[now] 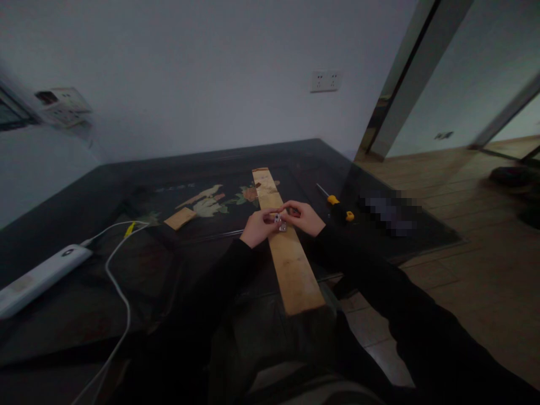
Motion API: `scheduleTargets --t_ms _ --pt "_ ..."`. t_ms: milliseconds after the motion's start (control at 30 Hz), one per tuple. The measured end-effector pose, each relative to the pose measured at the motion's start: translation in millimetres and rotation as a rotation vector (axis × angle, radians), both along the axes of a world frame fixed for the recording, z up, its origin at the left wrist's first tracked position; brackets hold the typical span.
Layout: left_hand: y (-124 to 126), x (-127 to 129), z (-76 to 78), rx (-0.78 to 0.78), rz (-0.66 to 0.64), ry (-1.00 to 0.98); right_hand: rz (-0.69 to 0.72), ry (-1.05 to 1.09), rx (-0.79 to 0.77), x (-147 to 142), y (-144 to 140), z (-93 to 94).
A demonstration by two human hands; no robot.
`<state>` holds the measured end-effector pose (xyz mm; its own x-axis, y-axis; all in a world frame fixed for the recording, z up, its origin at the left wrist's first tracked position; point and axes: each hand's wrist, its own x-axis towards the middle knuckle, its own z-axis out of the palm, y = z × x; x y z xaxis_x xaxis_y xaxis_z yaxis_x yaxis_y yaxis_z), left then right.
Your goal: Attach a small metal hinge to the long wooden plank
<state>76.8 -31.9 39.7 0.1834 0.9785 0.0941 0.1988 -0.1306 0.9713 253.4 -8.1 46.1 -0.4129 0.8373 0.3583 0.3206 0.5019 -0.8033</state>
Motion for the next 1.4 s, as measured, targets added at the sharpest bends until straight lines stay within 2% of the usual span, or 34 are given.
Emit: scheduleTargets --t_ms 167,300,500,700,933,1067,1200,1400 --pt "-4 -3 10.1 -0.145 -0.099 -0.061 0.072 -0.020 0.011 3 -3 2.6" --pt "-5 -7 13.2 -0.169 -0.166 -0.059 0.140 -0.067 0.019 5 0 0.1" --pt "-8 -6 18.6 -0.222 -0.201 -0.068 0.128 -0.065 0.032 6 2 -3.6" --pt "-8 -5 22.7 -0.208 -0.123 -0.055 0.095 -0.129 0.098 3 -3 -0.7" --pt "-4 -3 15.1 -0.302 -0.051 -0.124 0.056 -0.238 0.183 3 2 -8.8" --pt "-1 -4 12.3 -0.228 -0.049 -0.061 0.087 -0.261 0.163 5 4 -10.6" --pt "0 -7 12.6 -0.098 0.018 0.045 0.140 -0.242 0.176 5 3 -11.1" --pt "0 -8 8.4 0.053 0.085 0.173 0.102 -0.290 0.252 3 1 -13.4"
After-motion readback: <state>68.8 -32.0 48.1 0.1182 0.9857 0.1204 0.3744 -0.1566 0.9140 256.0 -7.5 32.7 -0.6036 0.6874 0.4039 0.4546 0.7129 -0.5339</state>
